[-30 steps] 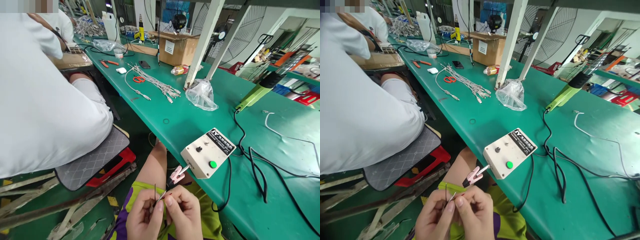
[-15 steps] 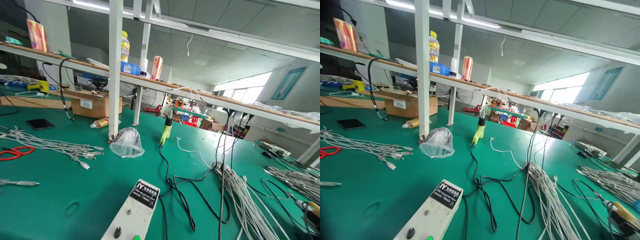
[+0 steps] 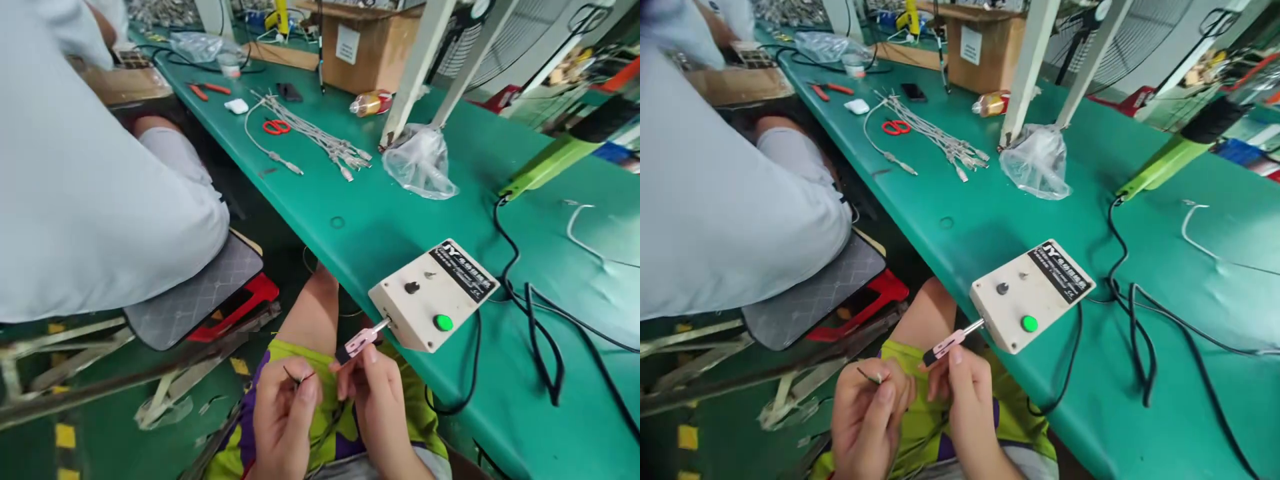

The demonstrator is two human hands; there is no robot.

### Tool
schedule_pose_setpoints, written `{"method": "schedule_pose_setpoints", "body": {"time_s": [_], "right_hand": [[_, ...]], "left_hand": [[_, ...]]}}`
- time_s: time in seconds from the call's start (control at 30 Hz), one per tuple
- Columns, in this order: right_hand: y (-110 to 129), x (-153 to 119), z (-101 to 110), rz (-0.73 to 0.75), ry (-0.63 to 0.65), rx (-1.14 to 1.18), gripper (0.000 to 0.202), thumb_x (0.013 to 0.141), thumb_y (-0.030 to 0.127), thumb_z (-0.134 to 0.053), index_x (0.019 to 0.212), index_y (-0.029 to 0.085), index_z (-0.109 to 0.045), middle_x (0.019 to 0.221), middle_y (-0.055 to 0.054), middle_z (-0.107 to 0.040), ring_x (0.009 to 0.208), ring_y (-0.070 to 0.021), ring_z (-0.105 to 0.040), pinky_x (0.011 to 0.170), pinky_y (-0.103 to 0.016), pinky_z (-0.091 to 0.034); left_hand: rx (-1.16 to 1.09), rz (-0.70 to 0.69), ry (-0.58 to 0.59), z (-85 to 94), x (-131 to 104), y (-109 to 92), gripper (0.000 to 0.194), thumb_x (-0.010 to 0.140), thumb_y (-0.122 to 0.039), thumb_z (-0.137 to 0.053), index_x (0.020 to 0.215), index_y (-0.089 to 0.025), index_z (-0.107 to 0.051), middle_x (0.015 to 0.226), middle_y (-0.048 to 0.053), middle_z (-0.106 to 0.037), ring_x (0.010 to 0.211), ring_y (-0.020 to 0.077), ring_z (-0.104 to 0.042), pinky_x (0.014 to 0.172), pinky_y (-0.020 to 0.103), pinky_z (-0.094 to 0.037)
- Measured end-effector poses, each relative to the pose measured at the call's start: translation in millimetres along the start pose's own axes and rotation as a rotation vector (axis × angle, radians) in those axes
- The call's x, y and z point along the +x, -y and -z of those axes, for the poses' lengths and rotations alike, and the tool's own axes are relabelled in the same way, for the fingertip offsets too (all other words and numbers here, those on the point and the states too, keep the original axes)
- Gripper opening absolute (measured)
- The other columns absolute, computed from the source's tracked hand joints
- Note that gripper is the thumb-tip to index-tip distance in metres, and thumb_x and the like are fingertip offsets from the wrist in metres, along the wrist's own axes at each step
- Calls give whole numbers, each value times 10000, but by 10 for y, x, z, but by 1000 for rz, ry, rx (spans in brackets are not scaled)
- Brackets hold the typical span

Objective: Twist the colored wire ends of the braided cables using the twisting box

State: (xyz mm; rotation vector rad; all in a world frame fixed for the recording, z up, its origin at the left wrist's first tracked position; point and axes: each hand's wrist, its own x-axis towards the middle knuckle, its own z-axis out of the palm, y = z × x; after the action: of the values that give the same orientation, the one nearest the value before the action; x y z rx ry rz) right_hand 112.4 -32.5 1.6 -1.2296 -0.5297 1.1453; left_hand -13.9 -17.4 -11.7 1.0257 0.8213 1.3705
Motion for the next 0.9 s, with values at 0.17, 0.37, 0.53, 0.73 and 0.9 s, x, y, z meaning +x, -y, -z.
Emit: {"method": "schedule_pose_setpoints", "body": {"time_s": [0.17,0.37,0.53,0.73,0.9], "right_hand": [[40,-40,83,20,-26,26,605,1095,673,-704,748,185,-791,597,-28,-635,572,-155,-518,582,-281,-387],[232,22,47,46,-81,116,471,1061,618,-785,1129,162,-882,576,15,-600,501,-109,-398,508,-246,-284],[326,-33,-51,-95,-22,311,444,1093,580,-780,1265,175,-841,579,52,-517,529,-106,-323,541,-244,-290],[303,-58,-74,-88,25,435,297,1123,476,-766,1199,209,-873,536,83,-395,533,-106,-199,542,-243,-266],[307,-22,-53,-102,16,398,330,1114,505,-771,1212,205,-869,524,81,-397,546,-117,-230,565,-247,-297]], "left_hand": [[76,34,-33,-53,23,17,99,1112,-308,-754,1046,-243,-720,721,-64,-559,525,69,-481,526,143,-472],[112,49,-31,-70,31,-1,142,1109,-297,-748,987,-234,-713,654,-84,-532,460,59,-488,483,127,-440],[211,-36,-37,-72,51,-26,89,1084,-217,-748,1001,-239,-726,690,-62,-623,472,78,-567,481,140,-504],[286,-89,-27,-111,82,-41,98,1049,-144,-756,1009,-233,-741,773,-24,-727,494,78,-587,501,148,-536],[272,-41,-15,-147,100,-14,112,1059,-153,-748,973,-224,-734,785,-15,-740,501,74,-575,501,145,-525]]}}
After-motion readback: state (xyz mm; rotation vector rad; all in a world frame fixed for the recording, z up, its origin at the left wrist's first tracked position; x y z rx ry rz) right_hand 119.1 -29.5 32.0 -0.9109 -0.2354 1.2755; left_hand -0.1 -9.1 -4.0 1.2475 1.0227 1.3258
